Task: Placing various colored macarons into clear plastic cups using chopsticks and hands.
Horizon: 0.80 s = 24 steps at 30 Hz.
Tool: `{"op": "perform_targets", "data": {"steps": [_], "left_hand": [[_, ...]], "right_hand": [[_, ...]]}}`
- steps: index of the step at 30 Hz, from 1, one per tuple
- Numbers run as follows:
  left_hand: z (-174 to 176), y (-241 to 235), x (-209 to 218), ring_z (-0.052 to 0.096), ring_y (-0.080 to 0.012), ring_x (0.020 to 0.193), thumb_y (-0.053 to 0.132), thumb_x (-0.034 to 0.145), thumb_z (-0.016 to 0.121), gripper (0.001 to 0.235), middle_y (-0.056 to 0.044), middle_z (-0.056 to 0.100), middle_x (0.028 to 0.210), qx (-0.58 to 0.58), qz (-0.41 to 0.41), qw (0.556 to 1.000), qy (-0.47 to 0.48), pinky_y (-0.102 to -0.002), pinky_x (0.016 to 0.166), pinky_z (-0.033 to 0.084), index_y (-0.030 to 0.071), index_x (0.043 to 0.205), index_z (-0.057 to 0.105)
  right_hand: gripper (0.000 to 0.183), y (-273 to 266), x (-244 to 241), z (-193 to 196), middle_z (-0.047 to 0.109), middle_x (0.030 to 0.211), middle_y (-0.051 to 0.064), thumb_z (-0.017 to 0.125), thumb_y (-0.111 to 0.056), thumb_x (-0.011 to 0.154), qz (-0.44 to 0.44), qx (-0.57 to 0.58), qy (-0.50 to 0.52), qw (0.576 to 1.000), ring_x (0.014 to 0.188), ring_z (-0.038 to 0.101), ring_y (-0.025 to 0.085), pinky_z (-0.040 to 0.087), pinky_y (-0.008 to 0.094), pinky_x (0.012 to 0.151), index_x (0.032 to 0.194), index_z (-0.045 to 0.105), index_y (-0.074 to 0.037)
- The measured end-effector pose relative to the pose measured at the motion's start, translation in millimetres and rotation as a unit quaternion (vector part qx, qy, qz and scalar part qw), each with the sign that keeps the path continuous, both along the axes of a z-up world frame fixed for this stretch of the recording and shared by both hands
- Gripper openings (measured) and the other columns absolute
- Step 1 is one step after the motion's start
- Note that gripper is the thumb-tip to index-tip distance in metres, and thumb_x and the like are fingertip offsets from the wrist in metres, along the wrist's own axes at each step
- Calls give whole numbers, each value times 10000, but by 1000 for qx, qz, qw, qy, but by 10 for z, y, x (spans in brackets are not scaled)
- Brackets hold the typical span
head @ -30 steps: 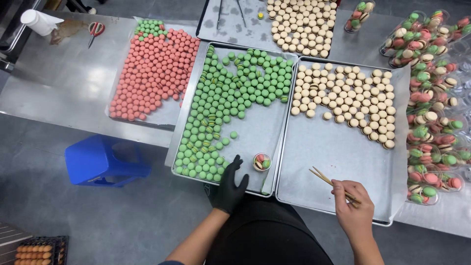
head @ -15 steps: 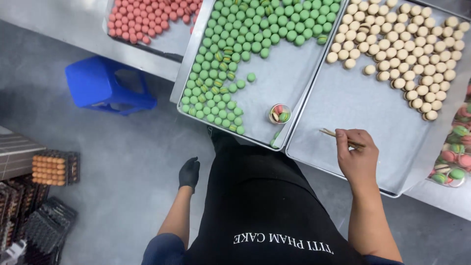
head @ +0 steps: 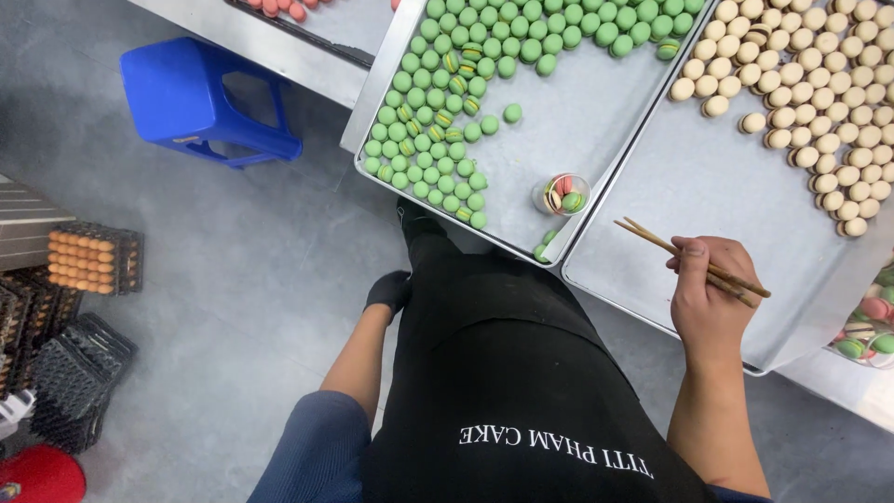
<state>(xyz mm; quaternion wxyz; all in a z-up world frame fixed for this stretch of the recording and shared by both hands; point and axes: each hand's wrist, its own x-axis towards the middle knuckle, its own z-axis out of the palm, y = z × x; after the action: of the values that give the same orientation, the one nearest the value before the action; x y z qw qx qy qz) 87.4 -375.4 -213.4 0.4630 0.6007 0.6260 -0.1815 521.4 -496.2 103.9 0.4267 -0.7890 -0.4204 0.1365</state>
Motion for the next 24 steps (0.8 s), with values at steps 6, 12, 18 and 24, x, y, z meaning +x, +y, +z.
{"op": "perform_targets", "data": {"steps": [6, 12, 18, 24], "left_hand": [[-75, 165, 106, 645, -343, 1187, 424, 892, 616, 493, -155, 692, 1267, 66, 32, 996, -43, -425, 1015, 499, 155, 1298, 693], [-612, -38, -222, 633, -340, 1216, 411, 911, 566, 465, -125, 699, 1285, 65, 18, 998, -7, -431, 1037, 491, 165, 1277, 715], [-442, -232, -397, 621, -347, 1240, 393, 911, 548, 448, -120, 691, 1305, 8, 6, 999, 54, -425, 1055, 493, 172, 1251, 739], [-290, -169, -304, 624, -340, 1238, 390, 890, 576, 471, -130, 690, 1300, 11, 50, 998, 31, -414, 1051, 493, 153, 1270, 720]], "right_hand": [[177, 254, -367, 260, 722, 1006, 93, 631, -99, 1063, 182, -23, 71, 980, 887, 707, 167, 581, 287, 789, 972, 767, -30], [100, 230, -472, 168, 741, 971, 102, 696, -77, 979, 149, -82, 16, 985, 871, 713, 188, 560, 305, 742, 934, 768, -25], [142, 76, -350, 177, 738, 947, 99, 668, -70, 1044, 73, -67, 9, 995, 881, 700, 205, 552, 320, 784, 939, 751, -23], [140, 49, -348, 89, 742, 938, 96, 681, -89, 1023, 72, -84, 3, 994, 897, 712, 207, 559, 323, 793, 921, 757, -32]]}}
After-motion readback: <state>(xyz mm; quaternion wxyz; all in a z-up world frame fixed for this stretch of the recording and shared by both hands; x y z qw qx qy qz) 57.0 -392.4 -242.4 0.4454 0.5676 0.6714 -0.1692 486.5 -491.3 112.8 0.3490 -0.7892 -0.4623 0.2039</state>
